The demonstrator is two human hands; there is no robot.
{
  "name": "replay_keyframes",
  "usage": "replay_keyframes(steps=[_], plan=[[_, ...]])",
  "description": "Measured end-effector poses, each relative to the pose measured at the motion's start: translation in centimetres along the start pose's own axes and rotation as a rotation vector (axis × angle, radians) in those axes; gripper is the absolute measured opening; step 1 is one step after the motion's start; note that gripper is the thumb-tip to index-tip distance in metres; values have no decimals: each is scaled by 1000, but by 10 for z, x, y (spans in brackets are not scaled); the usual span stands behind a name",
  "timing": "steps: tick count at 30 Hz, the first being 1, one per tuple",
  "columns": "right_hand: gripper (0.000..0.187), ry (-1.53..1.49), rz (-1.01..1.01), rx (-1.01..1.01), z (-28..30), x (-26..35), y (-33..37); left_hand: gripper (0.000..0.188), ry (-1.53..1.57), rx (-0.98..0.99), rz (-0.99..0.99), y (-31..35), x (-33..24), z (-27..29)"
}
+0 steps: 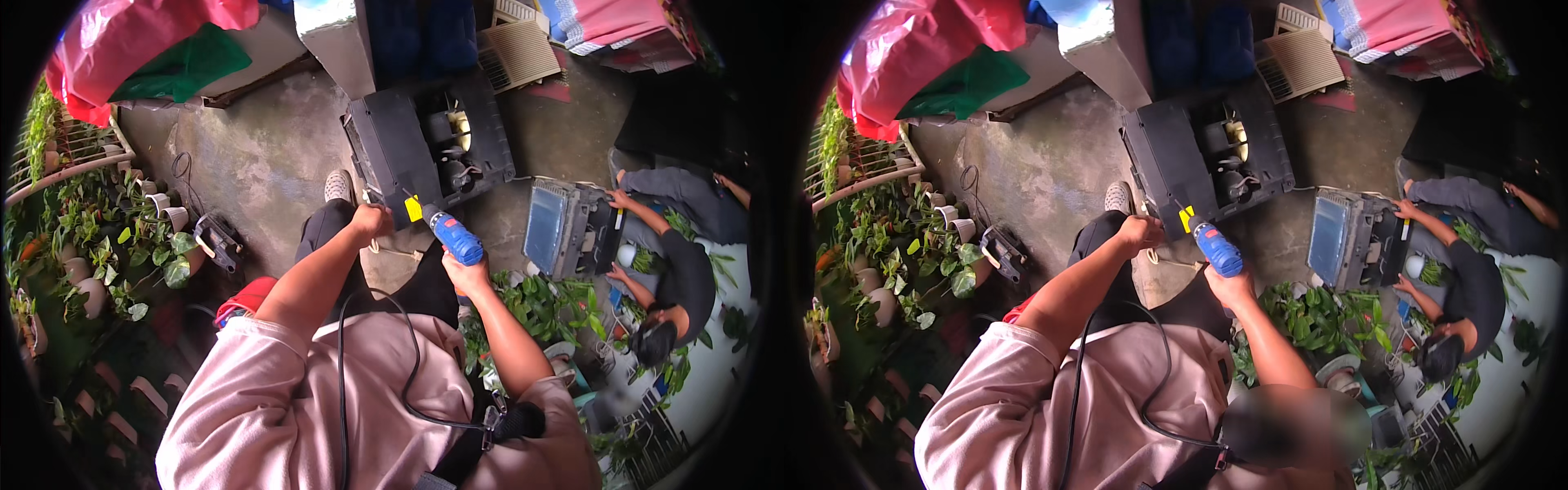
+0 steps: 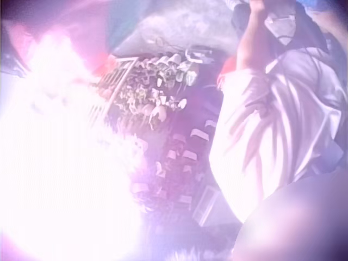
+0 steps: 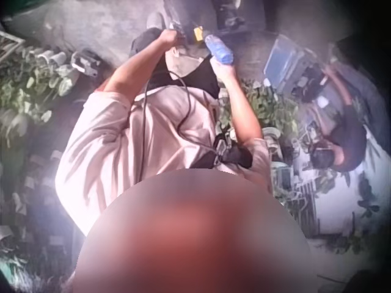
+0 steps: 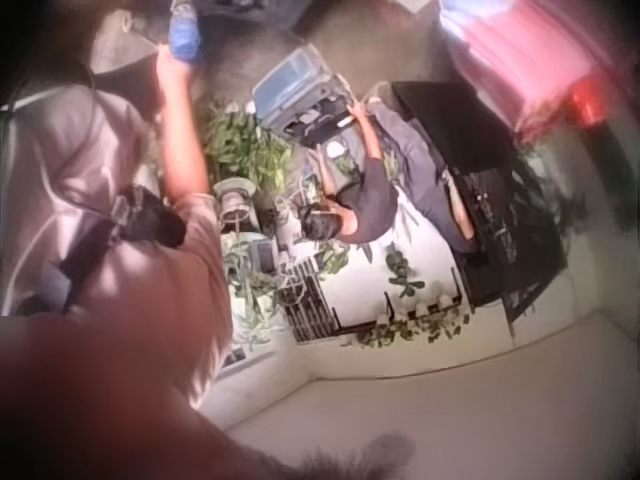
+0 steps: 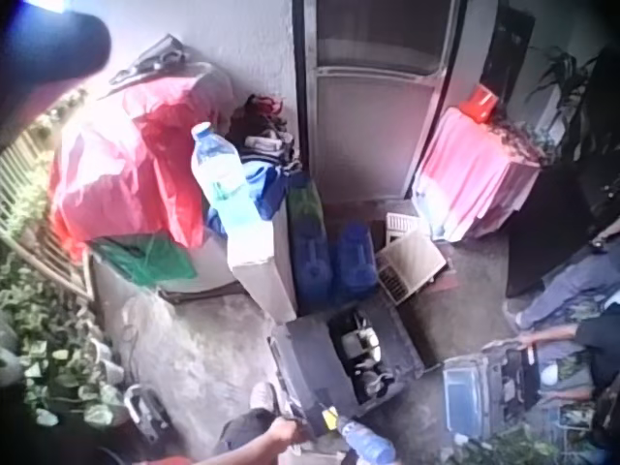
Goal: The person uses a corded electric drill to remove screws from the casing of a disassembled air conditioner unit. They remove the front cover and continue unscrewing internal components, placing removed parts aside.
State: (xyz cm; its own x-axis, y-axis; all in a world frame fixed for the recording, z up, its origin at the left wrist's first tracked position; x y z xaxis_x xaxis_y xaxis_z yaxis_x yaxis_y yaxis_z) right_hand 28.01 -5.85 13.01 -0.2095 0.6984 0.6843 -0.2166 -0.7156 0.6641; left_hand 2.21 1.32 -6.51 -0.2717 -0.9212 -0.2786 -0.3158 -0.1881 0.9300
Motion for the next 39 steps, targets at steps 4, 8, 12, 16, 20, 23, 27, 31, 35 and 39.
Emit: replay_keyframes(steps=[4,8,12,16,20,23,27,31,35,39], plan=[[21,53,202,123,10,0,-49,23,440,-134,3,-56,-4,-16],[13,100,315,199,24,-2,-73,20,934,-76,-43,-100,-3,-52],[19,190,273,313,27,-11,-106,16,1118,-139,-168,-131,-8,-52],[18,128,278,347,30,-8,-112,17,1175,-154,-223,-135,-5,-53],[19,253,292,375,24,5,-112,20,1190,-176,-222,-130,-3,-50],[21,252,253,342,15,10,-112,16,1172,-202,-188,-132,-4,-45],[26,260,226,346,6,22,-116,14,1186,-214,-144,-134,-6,-44],[28,259,260,336,4,45,-117,15,1210,-203,-112,-133,-7,-44],[30,220,236,244,4,57,-114,16,1248,-179,-84,-135,-6,-44],[33,227,171,208,2,55,-120,17,1222,-203,-105,-137,-7,-43]])
Point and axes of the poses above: each hand's wrist, its own y-axis away from the middle knuckle, its own z-axis out of the back of the hand, x = y × z, the point moved 7 cm from there along -y, towards the middle knuckle, and after that the axes turned 8 degrees about -y, right-handed, at the moved point
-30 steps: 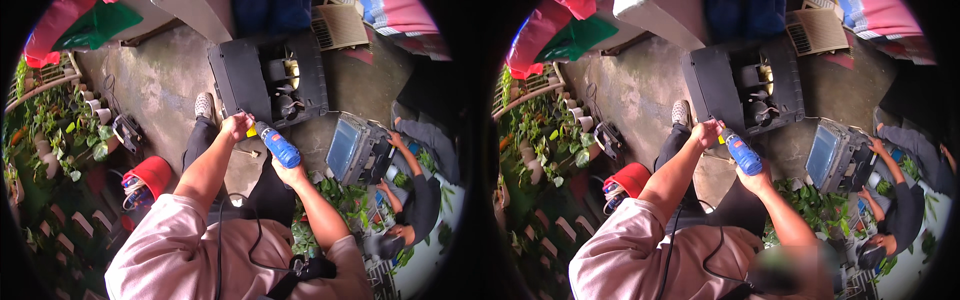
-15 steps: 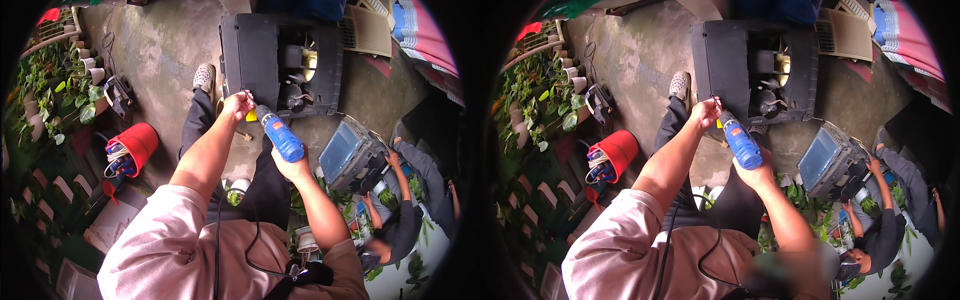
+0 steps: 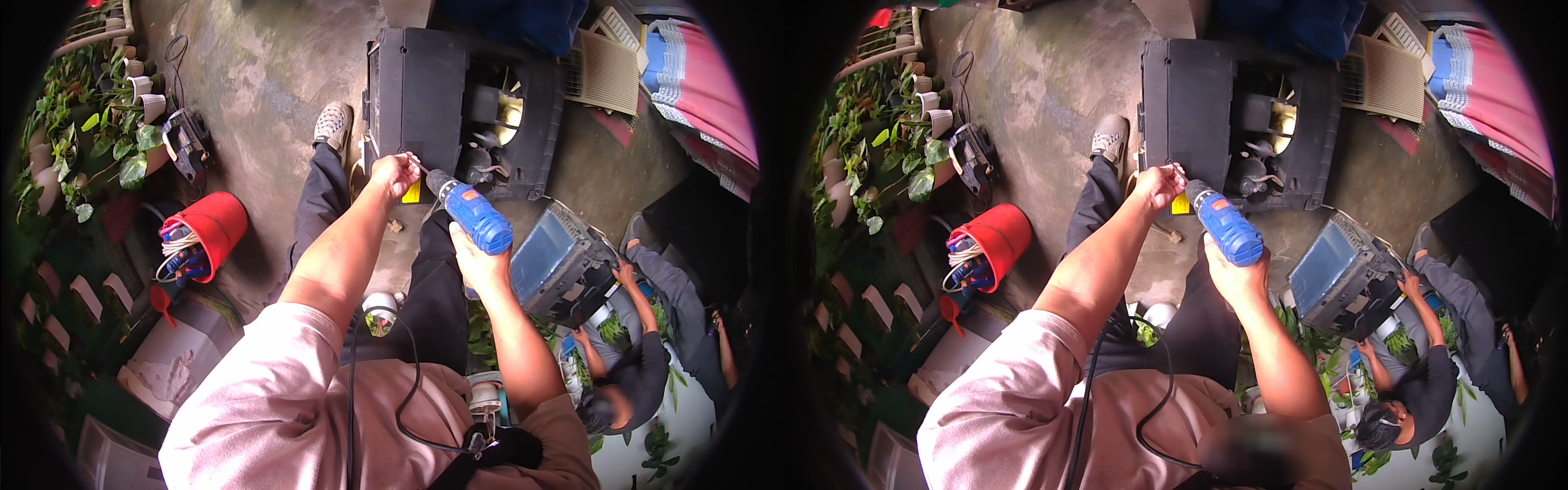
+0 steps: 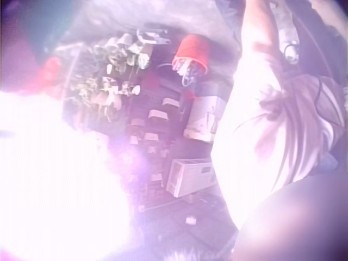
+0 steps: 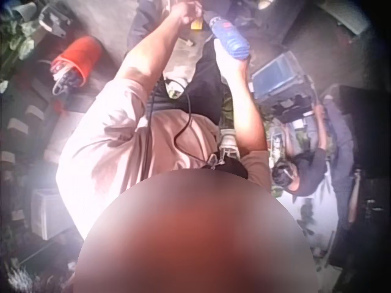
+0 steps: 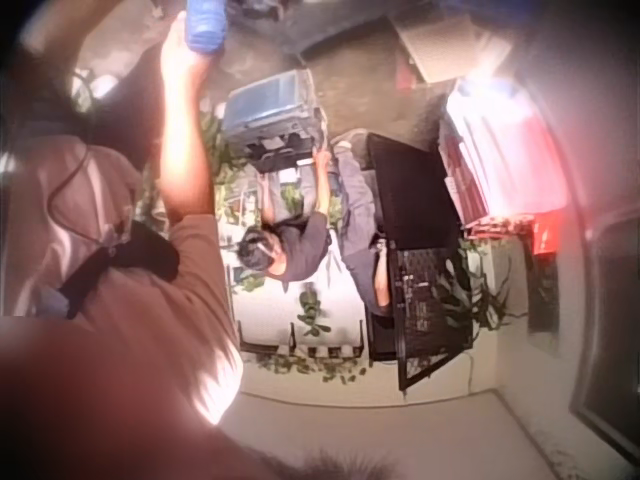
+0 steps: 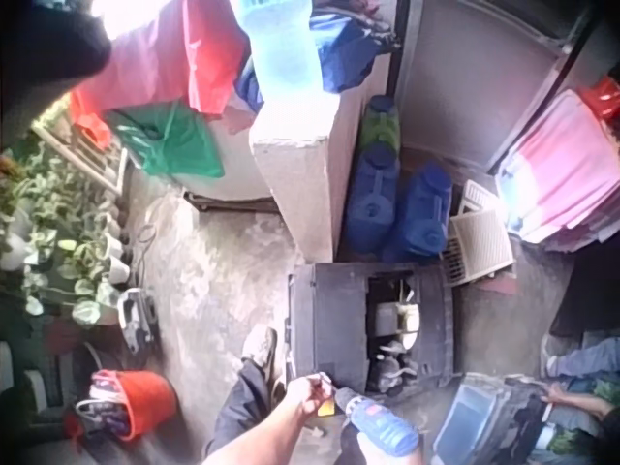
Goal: The person uses a corded electric drill to remove screws from the casing of a disassembled air conditioner unit. They remove the front cover and continue unscrewing internal components, placing removed parts aside.
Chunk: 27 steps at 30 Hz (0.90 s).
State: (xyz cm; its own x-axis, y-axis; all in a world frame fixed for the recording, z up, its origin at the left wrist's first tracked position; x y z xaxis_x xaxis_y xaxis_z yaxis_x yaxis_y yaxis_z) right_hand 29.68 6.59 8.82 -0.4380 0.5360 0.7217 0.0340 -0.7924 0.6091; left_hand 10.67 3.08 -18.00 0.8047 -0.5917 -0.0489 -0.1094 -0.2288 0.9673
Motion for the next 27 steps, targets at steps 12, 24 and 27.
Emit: replay_keyframes(steps=[12,24,27], plan=[[32,250,238,233,1,33,-19,17,37,-27,16,2,-3,2],[28,178,177,173,-10,19,-2,11,-1075,-420,-489,5,-33,48],[28,139,146,154,-7,13,-2,10,-1105,-409,-491,9,-36,49]])
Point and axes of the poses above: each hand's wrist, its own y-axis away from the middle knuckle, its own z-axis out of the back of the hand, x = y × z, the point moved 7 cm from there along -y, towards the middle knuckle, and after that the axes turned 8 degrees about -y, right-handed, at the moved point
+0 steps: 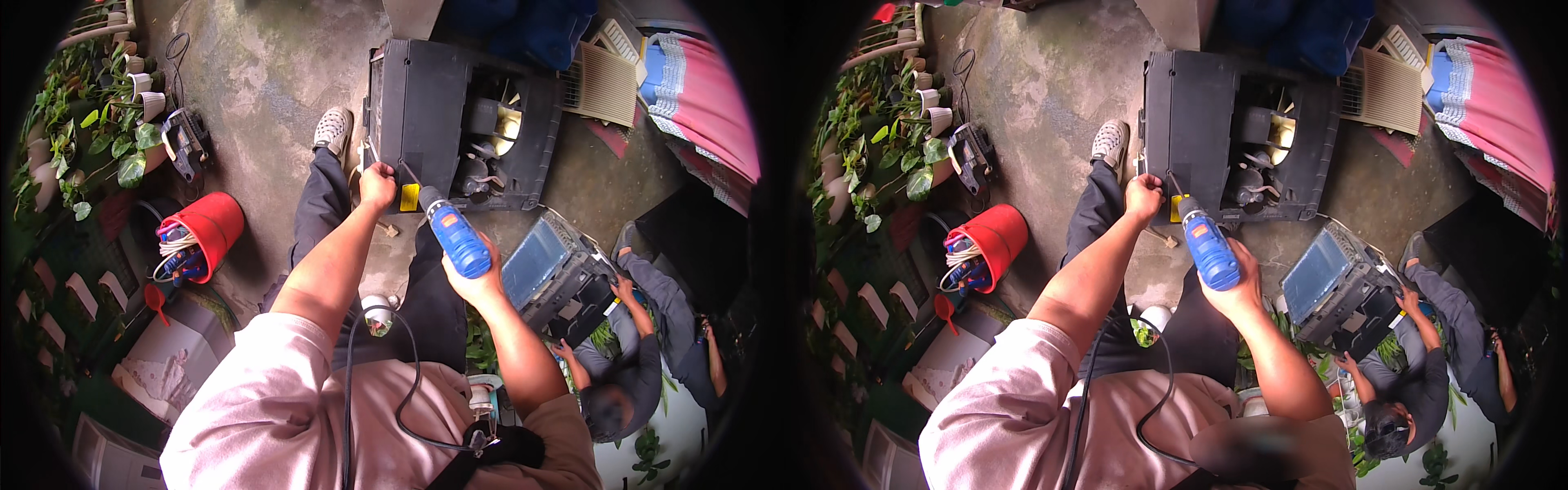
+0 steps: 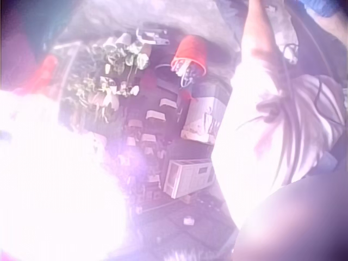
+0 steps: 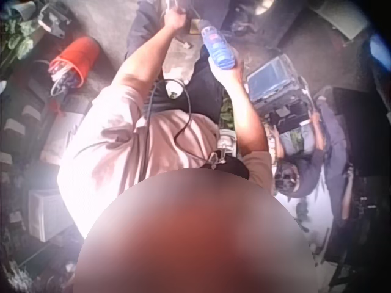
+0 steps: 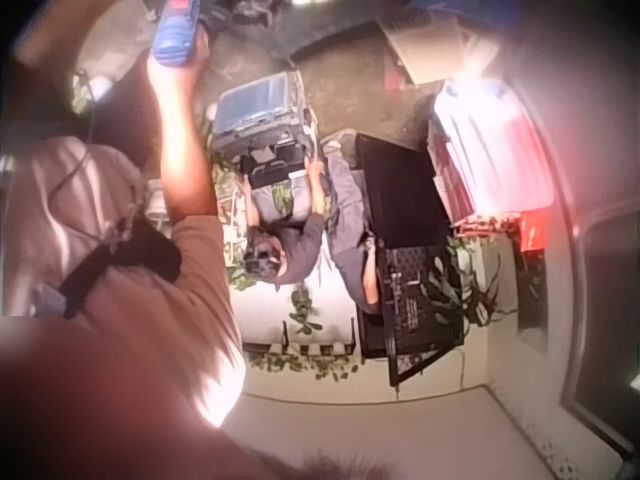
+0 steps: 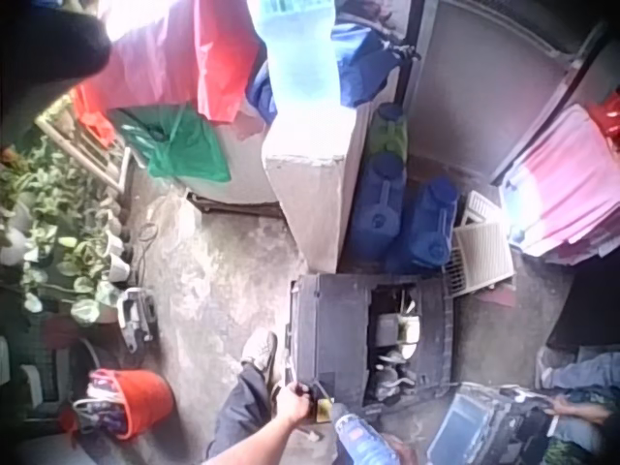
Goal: The person uses a corded electric drill to remove screws from the casing of a disassembled air conditioner unit. They remove the front cover and continue unscrewing internal components, placing removed parts aside.
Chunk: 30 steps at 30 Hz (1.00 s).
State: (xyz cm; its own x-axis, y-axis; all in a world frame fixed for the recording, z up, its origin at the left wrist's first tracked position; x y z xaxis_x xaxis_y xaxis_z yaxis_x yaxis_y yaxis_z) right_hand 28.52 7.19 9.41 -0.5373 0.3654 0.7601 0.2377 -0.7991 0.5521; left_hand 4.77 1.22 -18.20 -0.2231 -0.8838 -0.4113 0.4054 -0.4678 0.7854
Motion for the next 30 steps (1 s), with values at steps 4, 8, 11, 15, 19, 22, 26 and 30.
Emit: replay_keyframes(steps=[4,8,11,15,19,22,26,30], plan=[[29,-73,-60,-12,4,-7,1,9,344,108,162,13,-9,-8],[30,-75,-32,-17,4,-2,4,10,606,199,265,27,-21,-17],[31,-74,-11,-24,4,1,5,12,849,269,345,30,-23,-26],[33,-58,42,-7,9,3,12,14,1041,325,398,27,-26,-36],[35,-109,56,-34,23,2,38,15,1119,415,472,30,-32,-36],[32,-86,-14,-53,36,-5,55,21,1188,459,468,36,-44,-35],[22,-181,-105,-31,50,-8,61,27,1108,427,437,29,-64,-36],[7,-328,-132,-106,69,1,45,21,1044,238,378,-11,-95,-20]])
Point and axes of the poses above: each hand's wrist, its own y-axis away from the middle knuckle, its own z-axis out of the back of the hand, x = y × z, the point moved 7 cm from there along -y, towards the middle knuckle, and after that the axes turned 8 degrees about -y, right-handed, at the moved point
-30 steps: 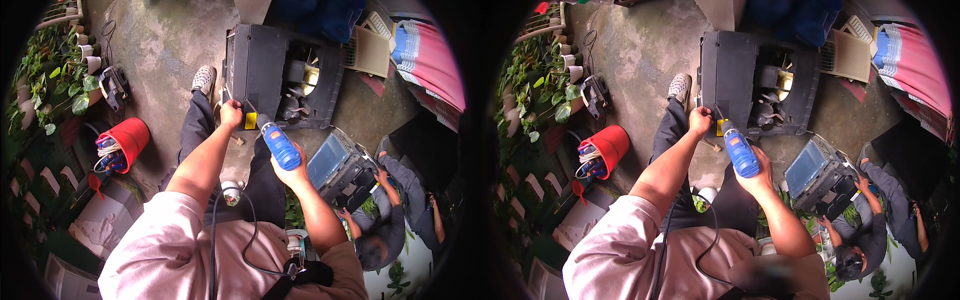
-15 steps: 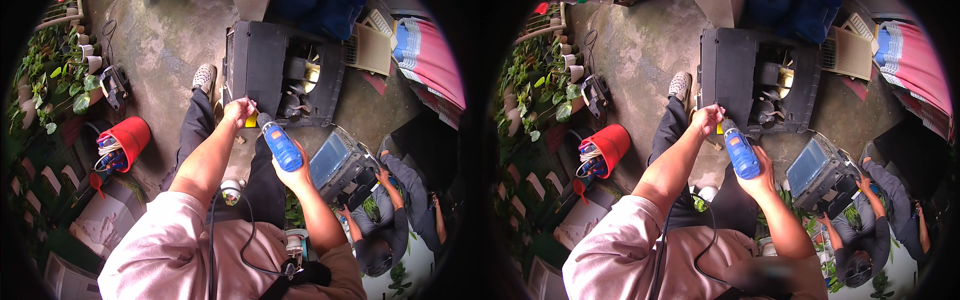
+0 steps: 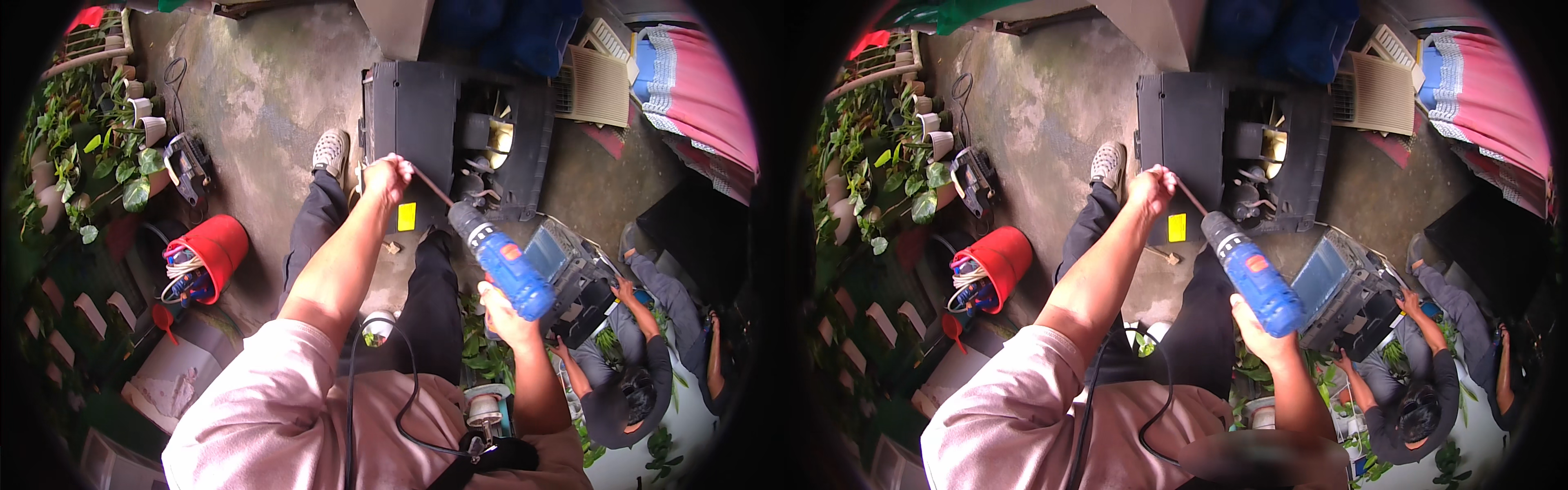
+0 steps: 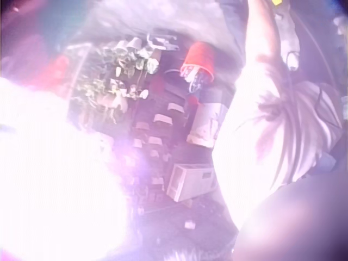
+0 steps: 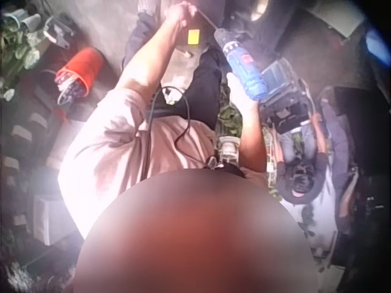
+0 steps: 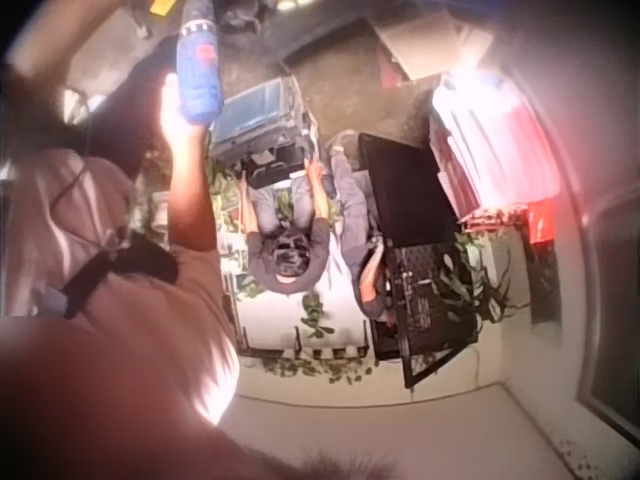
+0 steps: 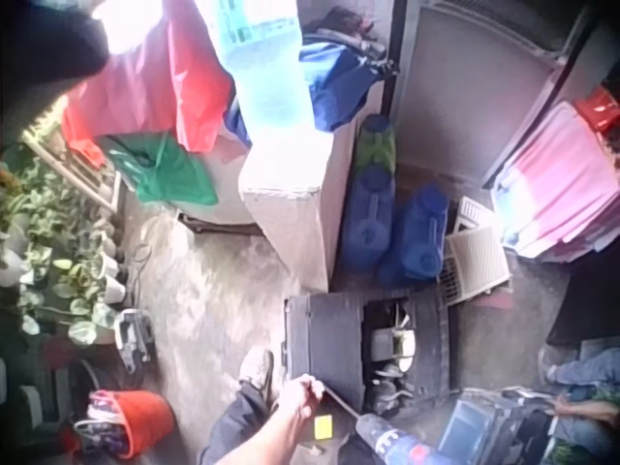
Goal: The person uses a corded electric drill to remove screws from the casing of a disassembled air conditioner unit. They remove the front cover and continue unscrewing internal components, placing removed parts aside.
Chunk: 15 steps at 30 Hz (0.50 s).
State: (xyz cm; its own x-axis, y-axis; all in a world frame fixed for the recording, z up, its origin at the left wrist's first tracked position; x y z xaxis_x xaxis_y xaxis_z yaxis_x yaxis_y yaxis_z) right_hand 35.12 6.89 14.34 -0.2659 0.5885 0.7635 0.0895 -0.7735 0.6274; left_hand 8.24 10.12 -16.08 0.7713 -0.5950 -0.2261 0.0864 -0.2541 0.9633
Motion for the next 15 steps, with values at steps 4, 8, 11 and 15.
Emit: replay_keyframes(steps=[4,8,11,15], plan=[[24,45,48,-13,1,27,-42,17,-224,119,-106,-12,-57,-33],[23,-183,-92,-36,-28,34,-114,25,-44,286,-39,-17,-77,-84],[20,-95,-47,-39,-48,46,-162,24,152,332,-18,-25,-94,-101],[17,-126,-186,-44,-55,50,-183,24,220,292,43,-36,-105,-103]])
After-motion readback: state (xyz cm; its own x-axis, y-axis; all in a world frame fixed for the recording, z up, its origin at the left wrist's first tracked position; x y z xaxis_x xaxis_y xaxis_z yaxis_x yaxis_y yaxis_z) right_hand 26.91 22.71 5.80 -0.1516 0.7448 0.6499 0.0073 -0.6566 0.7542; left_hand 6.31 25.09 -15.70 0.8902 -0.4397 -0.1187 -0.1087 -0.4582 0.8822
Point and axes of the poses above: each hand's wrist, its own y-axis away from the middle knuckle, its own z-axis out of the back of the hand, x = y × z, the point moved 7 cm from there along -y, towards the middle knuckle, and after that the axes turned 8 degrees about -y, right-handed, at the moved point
